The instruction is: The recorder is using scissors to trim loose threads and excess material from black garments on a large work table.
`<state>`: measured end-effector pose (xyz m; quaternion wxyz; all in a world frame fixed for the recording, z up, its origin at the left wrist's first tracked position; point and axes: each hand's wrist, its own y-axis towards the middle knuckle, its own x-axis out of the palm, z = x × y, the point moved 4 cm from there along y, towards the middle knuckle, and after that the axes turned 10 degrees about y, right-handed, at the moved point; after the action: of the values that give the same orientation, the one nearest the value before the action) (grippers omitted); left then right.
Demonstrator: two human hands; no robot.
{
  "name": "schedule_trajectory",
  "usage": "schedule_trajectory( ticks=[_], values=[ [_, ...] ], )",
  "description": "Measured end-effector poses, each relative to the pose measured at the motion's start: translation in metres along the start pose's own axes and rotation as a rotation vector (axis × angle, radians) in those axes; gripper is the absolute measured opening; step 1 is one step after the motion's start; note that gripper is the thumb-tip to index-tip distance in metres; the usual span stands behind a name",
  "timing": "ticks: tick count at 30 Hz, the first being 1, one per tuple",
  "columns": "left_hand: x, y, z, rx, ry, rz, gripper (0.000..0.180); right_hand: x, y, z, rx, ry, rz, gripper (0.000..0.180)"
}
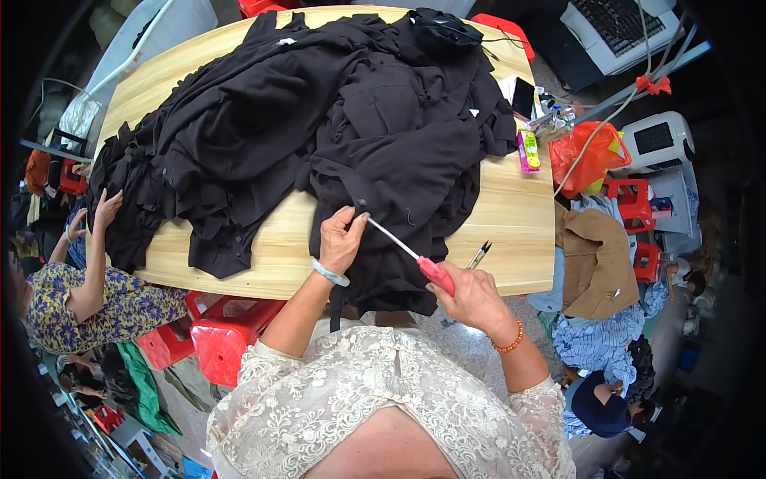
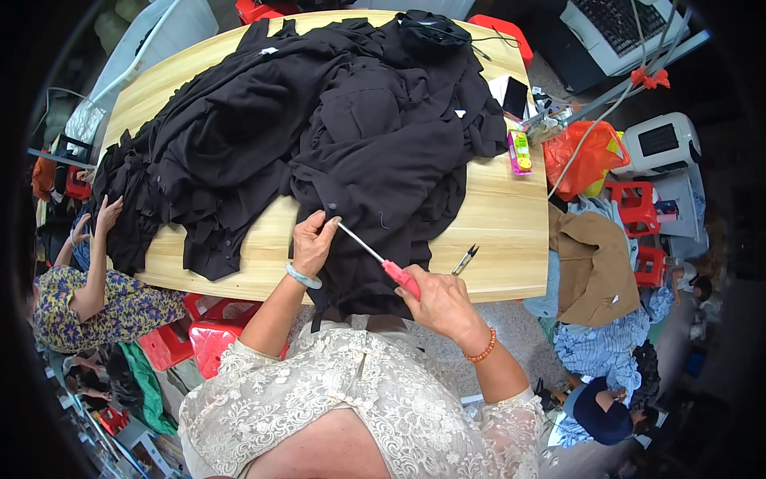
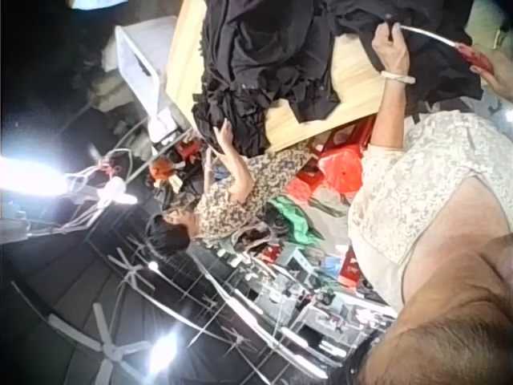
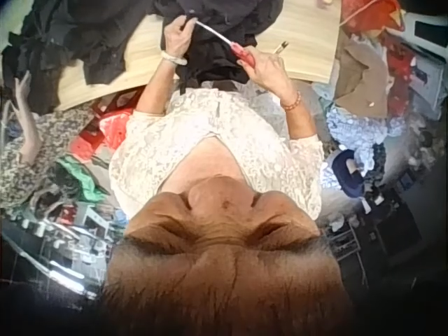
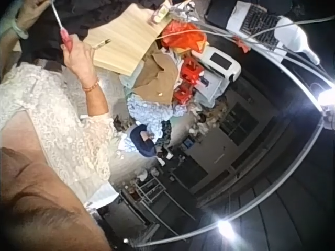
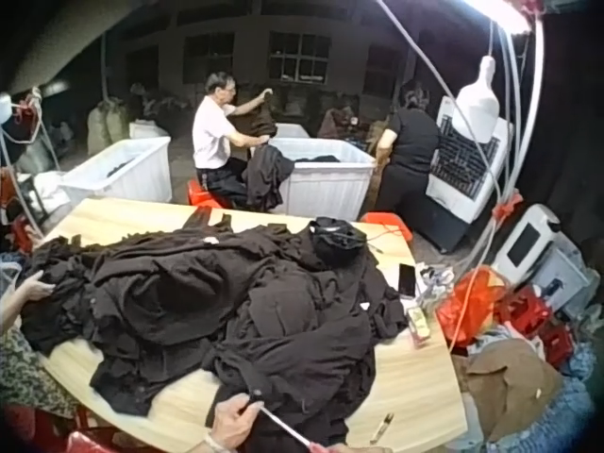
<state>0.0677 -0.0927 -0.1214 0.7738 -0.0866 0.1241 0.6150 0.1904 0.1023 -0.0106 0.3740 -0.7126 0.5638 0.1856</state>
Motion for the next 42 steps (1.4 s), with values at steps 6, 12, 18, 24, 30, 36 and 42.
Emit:
schedule_trajectory(
  ticks=[6,12,18,24,30,36,42],
  values=[
    [0.0,-0.003,-0.022,-0.144,-0.242,-0.036,0.011,0.014,-0.009,0.011,0.041,-0.025,-0.078,0.025],
    [-0.01,-0.004,-0.008,0.034,0.117,-0.039,0.013,0.011,-0.01,0.021,-0.032,0.114,0.022,0.023],
    [-0.047,0.066,0.023,0.475,0.818,0.262,0.018,0.012,-0.022,0.042,0.026,0.13,0.193,0.024],
    [-0.053,0.088,0.008,0.496,0.641,0.102,0.026,0.02,-0.034,0.048,0.147,0.124,0.139,0.024],
    [-0.076,0.06,0.124,0.712,0.23,0.099,0.034,0.024,-0.002,0.027,0.145,0.123,0.025,0.023],
    [-0.127,0.051,0.168,0.951,-0.069,0.027,0.017,0.014,0.072,0.01,0.102,0.09,0.086,0.027],
    [-0.216,0.065,0.14,0.773,0.277,0.29,0.013,-0.042,0.151,-0.018,0.032,-0.131,0.293,0.029]
  ],
)
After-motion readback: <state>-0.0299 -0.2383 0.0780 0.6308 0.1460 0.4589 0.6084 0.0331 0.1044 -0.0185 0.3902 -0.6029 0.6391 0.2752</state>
